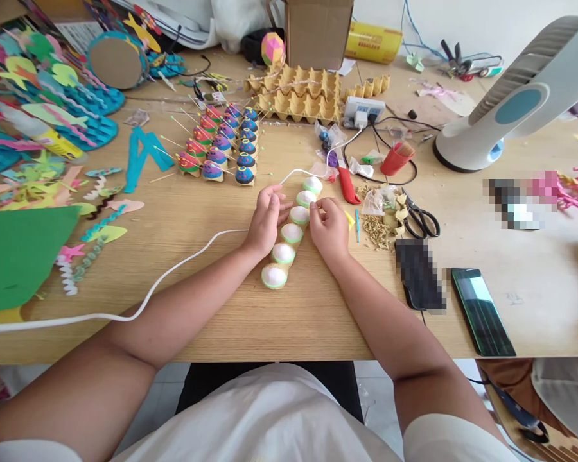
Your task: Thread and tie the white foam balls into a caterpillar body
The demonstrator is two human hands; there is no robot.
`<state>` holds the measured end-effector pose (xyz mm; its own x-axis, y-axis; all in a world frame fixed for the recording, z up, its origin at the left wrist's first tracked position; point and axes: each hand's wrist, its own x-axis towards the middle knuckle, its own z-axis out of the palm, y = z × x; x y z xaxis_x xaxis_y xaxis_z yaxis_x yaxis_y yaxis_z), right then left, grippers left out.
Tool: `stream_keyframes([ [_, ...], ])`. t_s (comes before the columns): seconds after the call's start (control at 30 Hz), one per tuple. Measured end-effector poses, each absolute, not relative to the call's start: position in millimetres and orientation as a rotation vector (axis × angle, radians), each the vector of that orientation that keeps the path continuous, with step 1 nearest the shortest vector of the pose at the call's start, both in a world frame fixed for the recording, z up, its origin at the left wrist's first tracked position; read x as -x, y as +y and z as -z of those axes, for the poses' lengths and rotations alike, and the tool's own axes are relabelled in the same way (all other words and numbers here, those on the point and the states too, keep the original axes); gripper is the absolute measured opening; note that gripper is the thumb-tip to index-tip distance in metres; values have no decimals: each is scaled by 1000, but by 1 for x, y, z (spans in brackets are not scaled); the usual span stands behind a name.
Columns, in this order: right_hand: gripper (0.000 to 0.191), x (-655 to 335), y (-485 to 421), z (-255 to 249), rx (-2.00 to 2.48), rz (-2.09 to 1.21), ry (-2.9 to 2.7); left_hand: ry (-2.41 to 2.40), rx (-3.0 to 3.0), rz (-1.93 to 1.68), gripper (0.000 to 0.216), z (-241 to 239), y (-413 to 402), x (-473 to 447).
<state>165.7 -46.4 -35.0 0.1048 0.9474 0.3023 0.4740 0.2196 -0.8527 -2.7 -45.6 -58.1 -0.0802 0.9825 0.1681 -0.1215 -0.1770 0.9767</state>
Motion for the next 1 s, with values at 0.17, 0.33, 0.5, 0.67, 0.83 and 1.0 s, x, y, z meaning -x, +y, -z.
stream_keyframes([
  [0.17, 26, -165, -47, 32, 1319, -510, -1474, 1018, -1226, -1417, 72, 56, -46, 3],
  [0.33, 26, -165, -46, 31, 1274, -428, -1506, 969, -1206, -1429, 56, 61, -38, -1],
  [0.5, 23, -166, -40, 41, 1348, -607, -1513, 989, -1061, -1443, 40, 64, -28, -5],
  [0.67, 23, -167, -36, 44, 1360, -578, -1560, 959, -1064, -1388, 48, 66, -25, -4],
  [0.83, 22, -168, -33, 44, 1350, -546, -1563, 938, -1081, -1346, 54, 69, -20, -1],
  [1.0, 19, -172, -31, 48, 1341, -563, -1533, 975, -1099, -1377, 59, 67, -26, 1],
])
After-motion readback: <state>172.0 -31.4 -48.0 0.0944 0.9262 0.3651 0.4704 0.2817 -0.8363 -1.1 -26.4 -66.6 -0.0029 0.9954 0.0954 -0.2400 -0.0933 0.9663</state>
